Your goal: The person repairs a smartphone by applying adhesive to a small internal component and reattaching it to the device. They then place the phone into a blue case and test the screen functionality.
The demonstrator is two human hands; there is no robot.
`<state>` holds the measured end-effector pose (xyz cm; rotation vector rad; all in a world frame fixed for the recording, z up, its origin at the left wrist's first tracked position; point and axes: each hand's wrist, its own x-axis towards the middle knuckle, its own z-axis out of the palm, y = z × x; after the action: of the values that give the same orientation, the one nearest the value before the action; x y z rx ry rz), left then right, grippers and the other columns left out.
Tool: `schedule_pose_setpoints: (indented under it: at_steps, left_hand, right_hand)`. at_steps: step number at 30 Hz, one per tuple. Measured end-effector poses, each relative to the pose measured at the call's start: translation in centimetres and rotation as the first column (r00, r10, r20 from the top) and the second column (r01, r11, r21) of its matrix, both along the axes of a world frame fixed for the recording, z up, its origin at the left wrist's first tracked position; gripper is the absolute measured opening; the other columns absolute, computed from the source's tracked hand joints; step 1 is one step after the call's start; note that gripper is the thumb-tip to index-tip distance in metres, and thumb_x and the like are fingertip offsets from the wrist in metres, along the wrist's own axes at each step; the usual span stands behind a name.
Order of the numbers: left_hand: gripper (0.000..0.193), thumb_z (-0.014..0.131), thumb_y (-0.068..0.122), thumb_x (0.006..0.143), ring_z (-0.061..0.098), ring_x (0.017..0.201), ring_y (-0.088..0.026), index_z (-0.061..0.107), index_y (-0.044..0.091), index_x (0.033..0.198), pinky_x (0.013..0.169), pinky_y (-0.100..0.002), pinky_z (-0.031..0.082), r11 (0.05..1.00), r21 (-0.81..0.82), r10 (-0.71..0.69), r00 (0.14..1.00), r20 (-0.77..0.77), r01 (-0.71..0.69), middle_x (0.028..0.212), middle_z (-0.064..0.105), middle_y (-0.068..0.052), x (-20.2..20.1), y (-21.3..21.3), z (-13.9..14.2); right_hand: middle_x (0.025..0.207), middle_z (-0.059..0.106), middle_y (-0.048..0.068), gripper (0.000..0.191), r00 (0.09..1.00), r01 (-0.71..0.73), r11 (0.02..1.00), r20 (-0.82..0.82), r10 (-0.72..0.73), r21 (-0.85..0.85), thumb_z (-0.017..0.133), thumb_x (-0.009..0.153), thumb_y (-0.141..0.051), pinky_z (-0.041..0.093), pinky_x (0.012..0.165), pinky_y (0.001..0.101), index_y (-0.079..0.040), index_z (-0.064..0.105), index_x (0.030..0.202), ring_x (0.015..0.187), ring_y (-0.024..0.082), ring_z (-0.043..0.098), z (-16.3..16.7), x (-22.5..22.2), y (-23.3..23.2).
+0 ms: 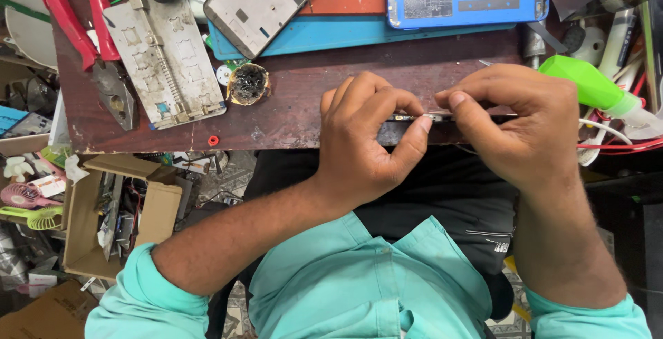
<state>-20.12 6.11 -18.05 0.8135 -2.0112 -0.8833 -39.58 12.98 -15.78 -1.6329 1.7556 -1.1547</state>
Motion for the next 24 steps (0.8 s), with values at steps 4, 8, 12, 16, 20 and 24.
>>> schedule_pose_setpoints:
  at_steps: [4, 8, 12, 16, 20, 24]
  left_hand:
    - [0.009, 0.074, 0.024, 0.092, 0.061, 0.091, -0.018, 0.07, 0.016, 0.094, 0.089, -0.036, 0.038, 1.0, 0.028, 0.012, 1.0, 0.005, -0.012, 0.093, 0.059, 0.001, -0.23, 0.13, -0.02]
    - [0.009, 0.074, 0.024, 0.092, 0.061, 0.091, -0.017, 0.069, 0.017, 0.093, 0.088, -0.036, 0.037, 1.0, 0.016, 0.019, 1.0, 0.004, -0.02, 0.093, 0.06, 0.002, -0.32, 0.18, -0.09]
    - [0.009, 0.074, 0.024, 0.092, 0.061, 0.091, -0.017, 0.069, 0.017, 0.093, 0.088, -0.036, 0.037, 1.0, 0.01, 0.014, 1.0, -0.001, -0.014, 0.093, 0.06, 0.002, -0.32, 0.17, -0.12]
    - [0.008, 0.072, 0.023, 0.093, 0.06, 0.092, -0.018, 0.069, 0.016, 0.095, 0.088, -0.036, 0.038, 1.0, 0.006, 0.009, 1.0, -0.005, -0.009, 0.095, 0.061, 0.001, -0.24, 0.16, -0.2]
    - [0.007, 0.071, 0.022, 0.095, 0.06, 0.091, -0.018, 0.069, 0.016, 0.095, 0.088, -0.036, 0.039, 1.0, 0.015, 0.019, 1.0, 0.001, -0.019, 0.095, 0.061, 0.001, -0.34, 0.13, -0.36]
    - [0.007, 0.072, 0.022, 0.094, 0.06, 0.091, -0.019, 0.069, 0.016, 0.094, 0.087, -0.036, 0.039, 1.0, 0.004, 0.027, 1.0, -0.004, -0.027, 0.095, 0.061, 0.001, -0.47, 0.08, -0.39]
  right_hand:
    - [0.09, 0.075, 0.01, 0.008, 0.998, -0.053, 0.998, -0.039, 0.052, -0.03, 0.072, 0.093, -0.001, 0.055, 0.068, 0.0218, 0.001, 0.075, 0.099, 0.076, 0.012, 0.071, 0.13, -0.04, -0.03]
    - [0.09, 0.074, 0.009, 0.013, 0.995, -0.078, 0.997, -0.063, 0.077, -0.009, 0.074, 0.087, -0.004, 0.054, 0.066, 0.0221, 0.0, 0.076, 0.099, 0.074, 0.013, 0.071, 0.37, -0.17, -0.07]
    - [0.091, 0.075, 0.009, 0.015, 0.991, -0.101, 0.995, -0.094, 0.099, -0.02, 0.075, 0.083, -0.004, 0.054, 0.067, 0.0229, -0.001, 0.077, 0.098, 0.075, 0.014, 0.072, 0.43, -0.25, -0.09]
    - [0.092, 0.075, 0.009, 0.015, 0.988, -0.128, 0.991, -0.087, 0.124, -0.035, 0.074, 0.085, -0.004, 0.056, 0.07, 0.0229, -0.002, 0.076, 0.099, 0.08, 0.014, 0.073, 0.38, -0.44, -0.19]
    - [0.091, 0.075, 0.009, 0.012, 0.988, -0.13, 0.991, -0.083, 0.127, -0.03, 0.076, 0.084, -0.004, 0.055, 0.07, 0.0229, -0.002, 0.076, 0.096, 0.078, 0.014, 0.072, 0.47, -0.51, -0.3]
    - [0.093, 0.075, 0.008, 0.012, 0.989, -0.129, 0.991, -0.078, 0.127, -0.026, 0.078, 0.083, -0.004, 0.055, 0.067, 0.0224, -0.002, 0.075, 0.094, 0.076, 0.013, 0.072, 0.67, -0.34, -0.37]
